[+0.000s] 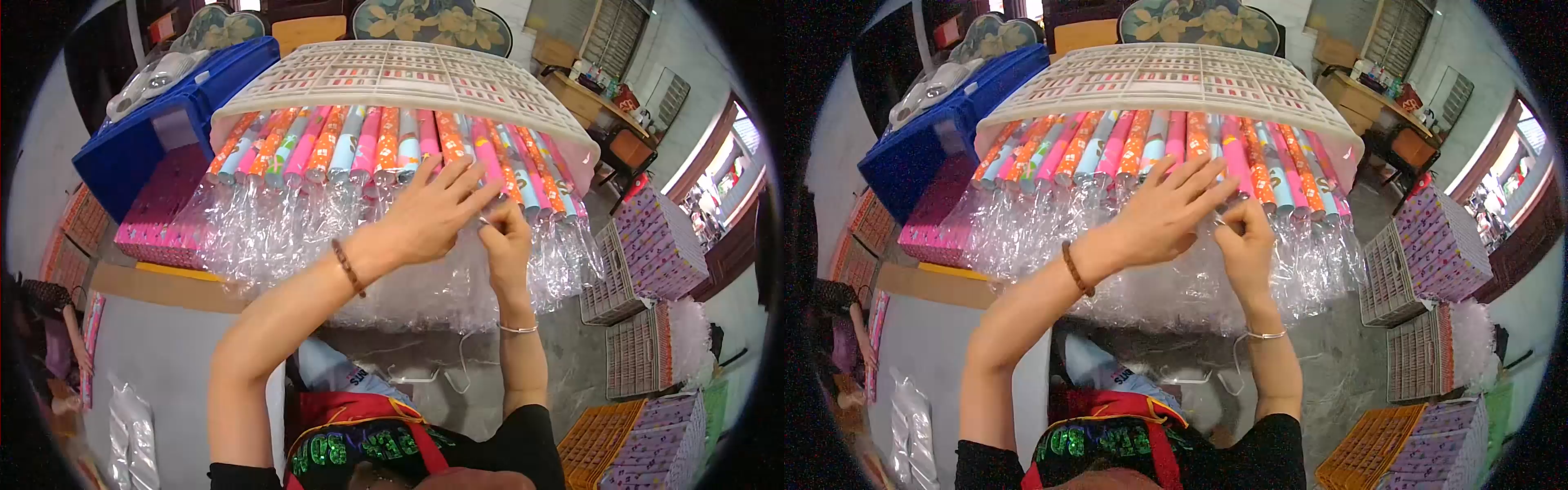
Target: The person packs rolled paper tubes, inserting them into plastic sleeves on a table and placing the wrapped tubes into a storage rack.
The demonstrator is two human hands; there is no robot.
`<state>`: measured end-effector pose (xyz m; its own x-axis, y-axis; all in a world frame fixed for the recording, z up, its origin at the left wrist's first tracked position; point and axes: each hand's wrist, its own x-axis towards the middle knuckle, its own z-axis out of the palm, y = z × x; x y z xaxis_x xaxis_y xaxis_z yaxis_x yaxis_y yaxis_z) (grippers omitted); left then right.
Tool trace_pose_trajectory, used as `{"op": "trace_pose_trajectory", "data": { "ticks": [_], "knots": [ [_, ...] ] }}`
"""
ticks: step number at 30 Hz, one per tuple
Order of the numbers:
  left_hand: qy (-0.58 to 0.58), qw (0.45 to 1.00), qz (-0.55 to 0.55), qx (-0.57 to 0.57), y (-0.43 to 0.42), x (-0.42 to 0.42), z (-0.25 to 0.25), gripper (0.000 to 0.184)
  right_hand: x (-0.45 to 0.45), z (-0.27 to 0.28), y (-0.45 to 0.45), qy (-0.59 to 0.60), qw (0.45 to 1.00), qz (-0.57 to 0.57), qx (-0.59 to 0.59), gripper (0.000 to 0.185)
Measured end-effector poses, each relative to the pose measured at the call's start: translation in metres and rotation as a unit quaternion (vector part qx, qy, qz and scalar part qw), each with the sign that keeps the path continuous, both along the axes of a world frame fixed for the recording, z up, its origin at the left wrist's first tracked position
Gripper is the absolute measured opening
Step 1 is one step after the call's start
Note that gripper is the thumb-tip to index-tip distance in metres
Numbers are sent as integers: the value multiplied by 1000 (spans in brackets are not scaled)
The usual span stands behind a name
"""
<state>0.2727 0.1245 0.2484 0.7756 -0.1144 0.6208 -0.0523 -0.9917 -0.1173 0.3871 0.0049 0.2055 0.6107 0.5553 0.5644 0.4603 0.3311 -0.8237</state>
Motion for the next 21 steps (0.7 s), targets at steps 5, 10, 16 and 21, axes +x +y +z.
{"op": "trace_pose_trajectory", "data": {
  "ticks": [5, 10, 16, 21],
  "knots": [
    [8, 998, -34, 43, 32, 46, 2, 71, 17, -1, 10, 43, 998, 47, -24, 12],
    [9, 999, -1, 50, 40, 56, -9, 44, 10, 16, -13, 60, 979, 99, -170, 31],
    [-6, 999, 12, 43, 37, 57, -12, 43, 21, 75, -64, -183, 946, 10, -267, 38],
    [39, 998, 10, 37, 39, 52, -1, 43, 94, 93, -14, -165, 920, 82, -347, 47]
  ]
}}
